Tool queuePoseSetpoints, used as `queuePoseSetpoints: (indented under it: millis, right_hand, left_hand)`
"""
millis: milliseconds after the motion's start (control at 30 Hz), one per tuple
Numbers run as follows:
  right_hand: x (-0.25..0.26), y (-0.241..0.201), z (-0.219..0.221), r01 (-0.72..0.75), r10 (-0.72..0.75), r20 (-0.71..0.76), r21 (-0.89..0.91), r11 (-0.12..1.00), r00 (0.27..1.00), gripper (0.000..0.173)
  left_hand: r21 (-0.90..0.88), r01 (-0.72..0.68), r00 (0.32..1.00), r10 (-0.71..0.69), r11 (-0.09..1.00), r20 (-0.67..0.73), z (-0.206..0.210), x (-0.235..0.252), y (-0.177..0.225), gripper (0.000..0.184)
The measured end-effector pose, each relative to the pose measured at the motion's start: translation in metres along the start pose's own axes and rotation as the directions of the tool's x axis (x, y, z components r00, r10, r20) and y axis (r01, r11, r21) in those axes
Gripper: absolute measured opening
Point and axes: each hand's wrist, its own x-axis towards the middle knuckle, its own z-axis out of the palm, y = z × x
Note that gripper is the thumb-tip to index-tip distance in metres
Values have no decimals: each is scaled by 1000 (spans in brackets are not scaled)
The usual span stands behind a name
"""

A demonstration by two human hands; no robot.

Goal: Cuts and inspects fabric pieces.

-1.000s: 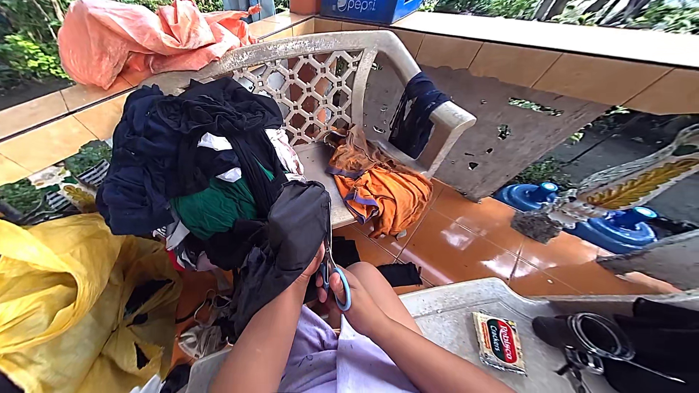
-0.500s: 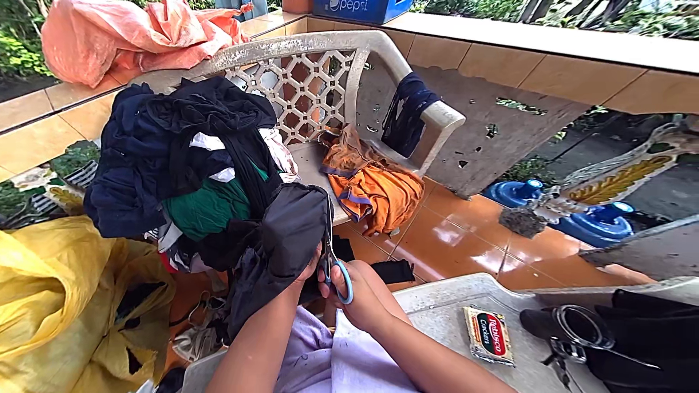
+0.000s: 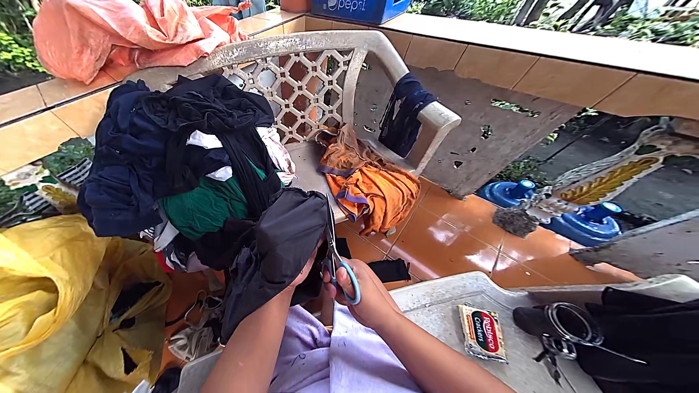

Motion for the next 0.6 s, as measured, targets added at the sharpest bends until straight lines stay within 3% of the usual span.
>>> queuePoseSetpoints:
  millis: [33, 100, 167, 233, 333, 367, 467, 500, 567, 600]
  right_hand:
    - [0, 1, 0, 9, -9, -4, 7, 1000, 1000, 44]
    - [0, 4, 1, 28, -28, -10, 23, 999, 1000, 37]
    - [0, 4, 1, 44, -44, -15, 12, 999, 999, 32]
    - [0, 4, 0, 50, -50, -9, -6, 999, 999, 32]
    - [0, 5, -6, 67, -66, 37, -19, 998, 997, 33]
    - [-1, 4, -9, 68, -67, 58, -13, 998, 996, 32]
    - [-4, -3, -20, 29, -23, 117, -49, 998, 993, 33]
    - [-6, -6, -25, 9, 3, 134, -93, 996, 991, 37]
    - [-7, -11, -34, -11, 39, 163, -170, 985, 986, 44]
    - [-8, -13, -36, -14, 48, 170, -200, 980, 984, 46]
  left_hand:
    - [-43, -54, 995, 58, 998, 82, -18, 2, -8, 15]
    - [62, -108, 988, 100, 992, 120, -25, 4, -11, 17]
    - [250, -20, 999, 30, 968, -35, 9, -1, 5, 21]
    - [347, 190, 970, -122, 918, -208, 58, -3, 28, 37]
    - [290, 71, 995, -49, 954, -84, 24, 3, 18, 38]
    - [269, 93, 995, -77, 959, -68, 21, 4, 20, 38]
    - [216, 249, 948, -191, 944, -256, 54, 1, 41, 37]
    - [197, 214, 959, -167, 957, -230, 48, -2, 40, 34]
    - [205, 77, 997, -73, 976, -29, 7, -2, 25, 36]
    - [218, 111, 993, -103, 970, -50, 6, -4, 25, 37]
